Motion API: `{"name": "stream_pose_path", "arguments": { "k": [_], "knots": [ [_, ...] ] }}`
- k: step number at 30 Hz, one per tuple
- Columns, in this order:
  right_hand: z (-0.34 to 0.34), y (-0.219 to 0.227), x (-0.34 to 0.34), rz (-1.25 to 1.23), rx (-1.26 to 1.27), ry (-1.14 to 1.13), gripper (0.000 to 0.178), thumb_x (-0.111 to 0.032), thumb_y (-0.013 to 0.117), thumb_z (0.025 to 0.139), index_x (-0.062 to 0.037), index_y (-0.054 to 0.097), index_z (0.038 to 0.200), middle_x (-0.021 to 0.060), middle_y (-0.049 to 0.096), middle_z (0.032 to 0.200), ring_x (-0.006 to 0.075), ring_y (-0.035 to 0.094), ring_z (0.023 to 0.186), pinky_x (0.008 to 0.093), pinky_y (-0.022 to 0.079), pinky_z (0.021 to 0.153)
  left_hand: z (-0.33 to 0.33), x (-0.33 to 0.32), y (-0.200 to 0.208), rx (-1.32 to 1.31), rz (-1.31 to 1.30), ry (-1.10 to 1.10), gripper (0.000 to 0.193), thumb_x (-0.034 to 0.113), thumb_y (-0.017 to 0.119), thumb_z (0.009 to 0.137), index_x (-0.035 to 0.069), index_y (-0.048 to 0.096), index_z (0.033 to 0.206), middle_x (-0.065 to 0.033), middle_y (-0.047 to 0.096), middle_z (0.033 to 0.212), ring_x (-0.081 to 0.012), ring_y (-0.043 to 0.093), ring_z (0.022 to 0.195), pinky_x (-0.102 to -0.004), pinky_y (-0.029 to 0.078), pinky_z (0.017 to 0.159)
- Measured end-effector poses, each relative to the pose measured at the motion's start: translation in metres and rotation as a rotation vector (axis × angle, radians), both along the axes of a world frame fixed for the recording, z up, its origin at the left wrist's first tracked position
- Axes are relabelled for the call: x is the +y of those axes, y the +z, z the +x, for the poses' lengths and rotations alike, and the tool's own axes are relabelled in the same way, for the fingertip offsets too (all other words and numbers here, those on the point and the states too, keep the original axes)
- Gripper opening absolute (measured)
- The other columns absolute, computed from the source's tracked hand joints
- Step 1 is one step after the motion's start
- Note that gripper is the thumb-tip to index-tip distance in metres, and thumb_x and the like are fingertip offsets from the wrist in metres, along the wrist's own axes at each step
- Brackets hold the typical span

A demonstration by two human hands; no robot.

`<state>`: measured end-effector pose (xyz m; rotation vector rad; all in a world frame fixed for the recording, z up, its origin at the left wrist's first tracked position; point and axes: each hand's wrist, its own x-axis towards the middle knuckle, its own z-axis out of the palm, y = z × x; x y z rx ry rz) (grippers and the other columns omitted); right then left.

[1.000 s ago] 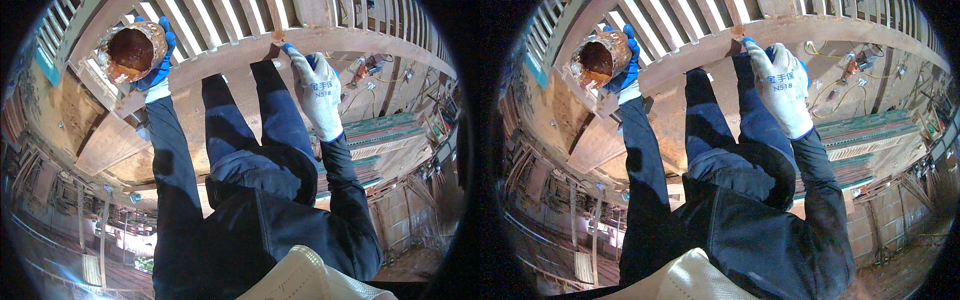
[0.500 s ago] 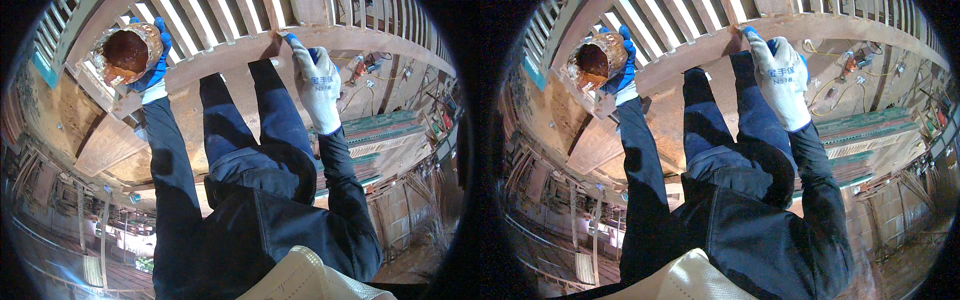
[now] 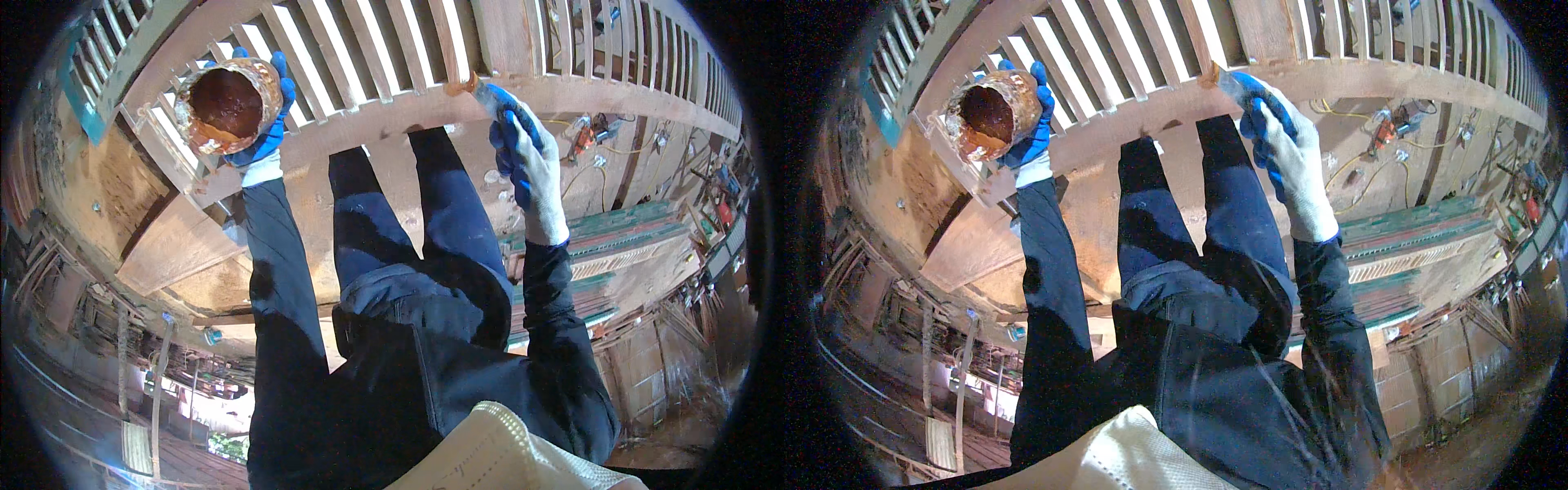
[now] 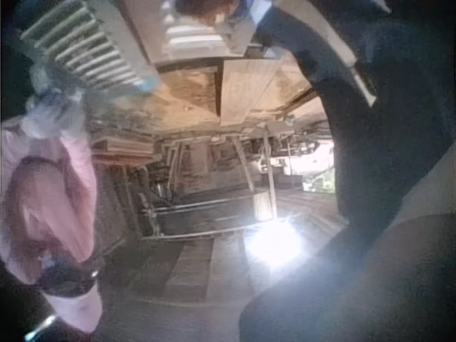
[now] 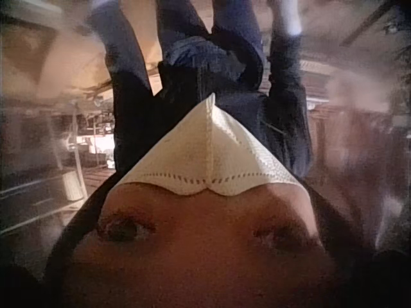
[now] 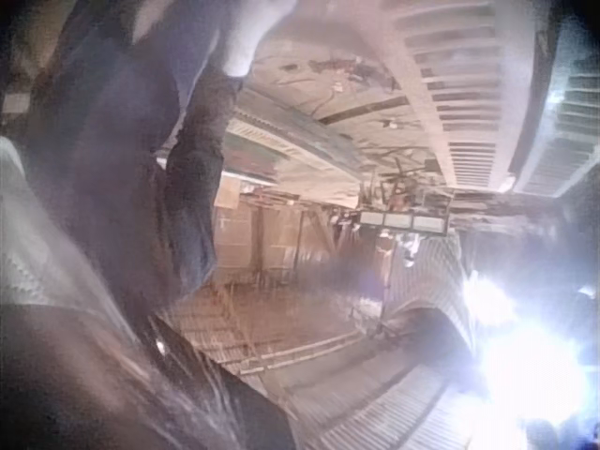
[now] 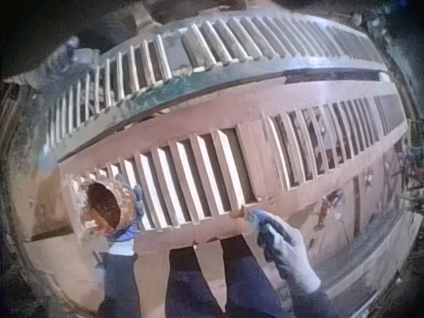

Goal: The person applies a brown adhesive to the joints of a wooden slatted frame using a small brush. They hold a container of the adhesive in the left hand and repeatedly dip the brush to coat the connection points along the frame.

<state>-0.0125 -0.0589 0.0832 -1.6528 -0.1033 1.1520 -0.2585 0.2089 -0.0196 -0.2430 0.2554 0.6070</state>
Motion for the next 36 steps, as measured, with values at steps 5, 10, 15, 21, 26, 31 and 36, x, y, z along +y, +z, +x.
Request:
{"name": "stream_pose_path", "arguments": {
  "k": [5,10,15,21,26,31,36],
  "knots": [
    [0.042,-0.01,0.061,-0.014,-0.102,0.094,0.057,-0.044,0.066,0.093,-0.0065,0.058,0.135,-0.0014,0.064,0.086,0.001,0.048,0.064,0.014,0.033,0.051,-0.002,0.001,-0.002,0.033,0.008,-0.009,0.067,0.049,0.068,0.088,0.009,0.052,0.138,-0.0271,0.049,0.14,-0.0461,0.044,0.133,-0.0648,0.046,0.099],
    [0.095,-0.044,0.122,0.417,0.051,0.272,0.041,-0.025,0.059,0.099,-0.0006,0.057,0.132,-0.001,0.065,0.104,0.0086,0.057,0.084,0.0214,0.048,0.078,-0.001,0.001,-0.001,-0.023,-0.07,-0.051,0.067,0.051,0.067,0.088,0.01,0.052,0.14,-0.031,0.045,0.142,-0.0473,0.043,0.134,-0.0644,0.045,0.101],
    [0.093,-0.066,0.144,0.275,-0.583,0.363,0.032,-0.014,0.056,0.098,-0.0014,0.062,0.127,0.0069,0.069,0.108,0.0152,0.065,0.087,0.0278,0.05,0.08,-0.007,0.005,-0.009,-0.062,-0.056,-0.071,0.07,0.051,0.067,0.088,0.011,0.048,0.143,-0.0314,0.041,0.145,-0.0483,0.042,0.134,-0.0655,0.043,0.102],
    [0.085,-0.051,0.137,0.094,-1.259,0.489,0.033,-0.009,0.055,0.094,-0.007,0.063,0.125,0.0174,0.067,0.107,0.0293,0.068,0.088,0.0388,0.053,0.077,-0.004,0.0,-0.007,-0.054,-0.069,-0.019,0.066,0.045,0.062,0.093,0.015,0.041,0.148,-0.0132,0.043,0.15,-0.0445,0.027,0.143,-0.068,0.041,0.103],
    [0.066,-0.025,0.142,-0.206,-1.507,0.704,0.042,-0.005,0.058,0.087,-0.0139,0.062,0.127,0.0142,0.059,0.086,0.0311,0.064,0.073,0.0442,0.051,0.063,-0.009,0.007,-0.014,-0.139,-0.066,-0.091,0.068,0.046,0.062,0.093,0.012,0.04,0.148,-0.019,0.04,0.151,-0.044,0.027,0.144,-0.0682,0.041,0.103],
    [0.063,-0.032,0.134,-0.22,-1.716,0.803,0.048,-0.003,0.058,0.081,-0.0184,0.062,0.125,0.0118,0.057,0.086,0.0301,0.062,0.07,0.0417,0.049,0.058,-0.006,0.002,-0.011,-0.11,-0.099,-0.056,0.07,0.048,0.062,0.092,0.011,0.04,0.148,-0.0206,0.04,0.15,-0.044,0.028,0.144,-0.067,0.041,0.104],
    [0.072,-0.014,0.142,-0.137,-1.561,0.679,0.044,-0.004,0.058,0.083,-0.0179,0.063,0.124,0.0116,0.058,0.087,0.0301,0.062,0.07,0.0418,0.049,0.057,-0.003,0.001,-0.007,-0.122,-0.051,-0.052,0.069,0.047,0.063,0.092,0.011,0.041,0.147,-0.023,0.037,0.151,-0.0444,0.027,0.144,-0.067,0.041,0.104]
  ]
}}
